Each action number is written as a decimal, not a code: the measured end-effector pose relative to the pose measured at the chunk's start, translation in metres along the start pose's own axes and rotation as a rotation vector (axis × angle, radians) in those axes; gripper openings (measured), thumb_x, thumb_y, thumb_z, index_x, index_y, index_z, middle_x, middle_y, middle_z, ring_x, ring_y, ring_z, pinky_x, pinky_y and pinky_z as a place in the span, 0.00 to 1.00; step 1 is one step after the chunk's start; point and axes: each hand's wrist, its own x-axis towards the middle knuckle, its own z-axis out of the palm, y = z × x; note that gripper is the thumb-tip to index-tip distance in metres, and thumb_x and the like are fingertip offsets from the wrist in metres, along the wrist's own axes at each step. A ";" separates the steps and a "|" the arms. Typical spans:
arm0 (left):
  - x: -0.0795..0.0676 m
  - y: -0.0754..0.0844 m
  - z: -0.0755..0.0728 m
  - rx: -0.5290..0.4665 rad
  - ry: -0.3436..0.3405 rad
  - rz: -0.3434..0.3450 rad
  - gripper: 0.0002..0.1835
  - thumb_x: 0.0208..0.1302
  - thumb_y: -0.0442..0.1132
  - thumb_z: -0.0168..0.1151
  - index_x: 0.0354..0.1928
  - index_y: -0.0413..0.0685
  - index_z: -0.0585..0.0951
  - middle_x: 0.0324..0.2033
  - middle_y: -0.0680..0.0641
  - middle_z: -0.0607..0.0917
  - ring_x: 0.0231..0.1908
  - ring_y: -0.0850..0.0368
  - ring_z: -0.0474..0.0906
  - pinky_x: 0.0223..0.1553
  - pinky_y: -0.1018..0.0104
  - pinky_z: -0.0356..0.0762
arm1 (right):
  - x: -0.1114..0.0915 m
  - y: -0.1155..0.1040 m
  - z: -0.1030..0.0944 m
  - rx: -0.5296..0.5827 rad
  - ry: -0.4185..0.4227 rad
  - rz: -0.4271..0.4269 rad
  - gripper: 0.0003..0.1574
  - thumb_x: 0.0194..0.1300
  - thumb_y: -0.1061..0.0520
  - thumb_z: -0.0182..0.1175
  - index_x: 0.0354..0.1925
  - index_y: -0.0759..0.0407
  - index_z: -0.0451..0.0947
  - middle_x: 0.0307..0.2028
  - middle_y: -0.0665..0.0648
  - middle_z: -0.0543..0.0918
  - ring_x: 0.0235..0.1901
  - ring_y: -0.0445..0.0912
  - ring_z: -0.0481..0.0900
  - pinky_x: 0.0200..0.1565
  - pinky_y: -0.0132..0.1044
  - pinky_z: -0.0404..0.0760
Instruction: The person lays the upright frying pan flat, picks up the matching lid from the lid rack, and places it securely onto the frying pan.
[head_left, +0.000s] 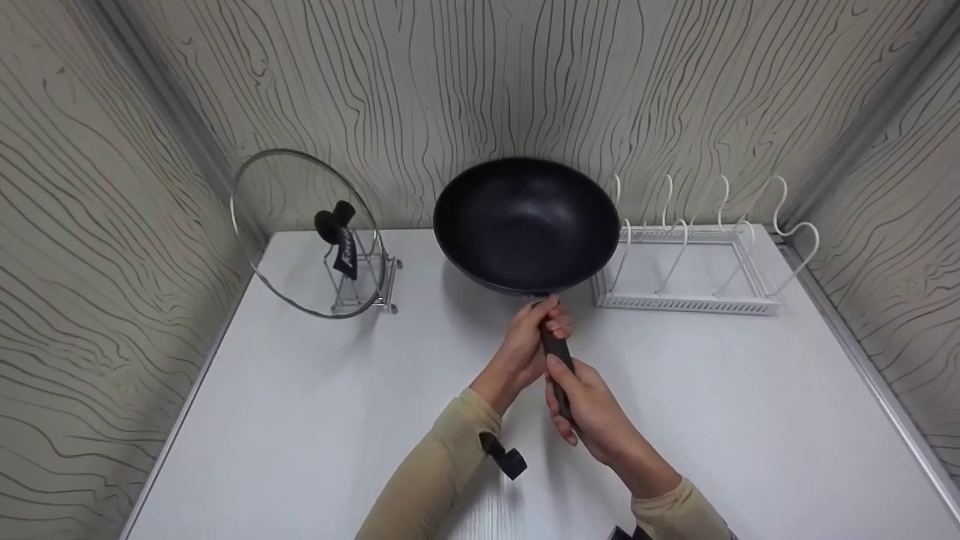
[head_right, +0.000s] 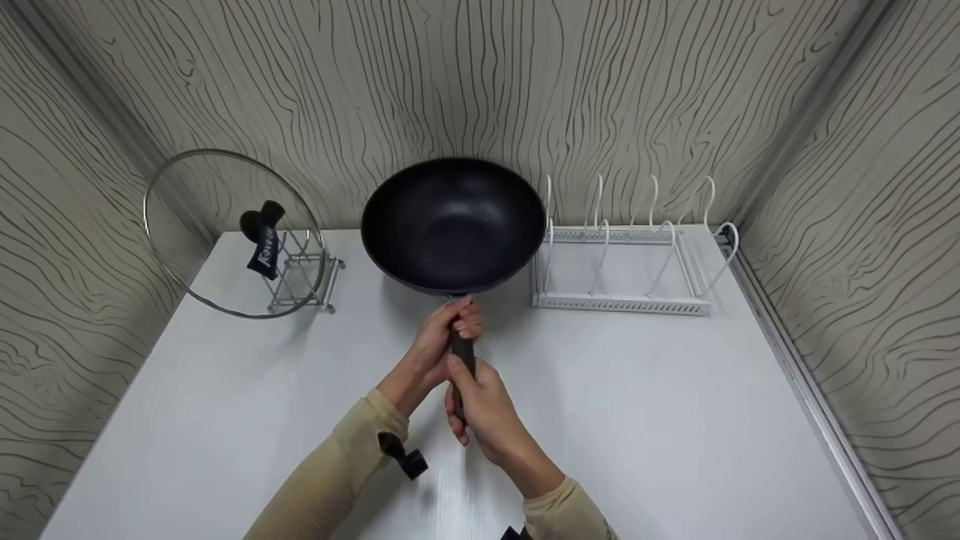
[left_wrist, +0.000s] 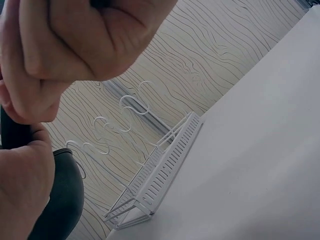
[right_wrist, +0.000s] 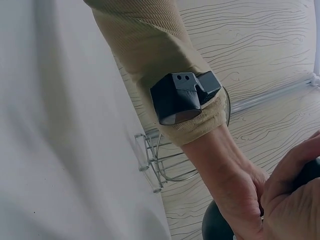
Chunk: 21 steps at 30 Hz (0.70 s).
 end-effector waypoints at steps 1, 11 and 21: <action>0.000 0.001 0.001 -0.001 -0.002 -0.003 0.15 0.83 0.35 0.44 0.31 0.49 0.67 0.26 0.56 0.66 0.24 0.69 0.62 0.26 0.80 0.66 | 0.000 0.000 0.001 -0.001 -0.002 -0.008 0.26 0.84 0.41 0.44 0.40 0.63 0.65 0.19 0.50 0.71 0.11 0.39 0.67 0.13 0.30 0.67; -0.003 0.005 0.001 -0.006 -0.011 -0.007 0.13 0.82 0.36 0.46 0.32 0.48 0.68 0.26 0.56 0.66 0.23 0.68 0.63 0.25 0.79 0.67 | 0.001 0.000 0.005 -0.001 0.001 -0.032 0.25 0.84 0.43 0.45 0.37 0.63 0.66 0.18 0.51 0.71 0.10 0.39 0.68 0.12 0.31 0.68; 0.000 0.007 0.001 -0.015 -0.002 -0.014 0.13 0.82 0.36 0.46 0.32 0.48 0.69 0.26 0.56 0.67 0.24 0.69 0.64 0.26 0.80 0.68 | 0.003 -0.004 0.006 -0.023 0.016 -0.023 0.25 0.85 0.44 0.44 0.37 0.63 0.66 0.18 0.50 0.71 0.11 0.39 0.68 0.12 0.31 0.69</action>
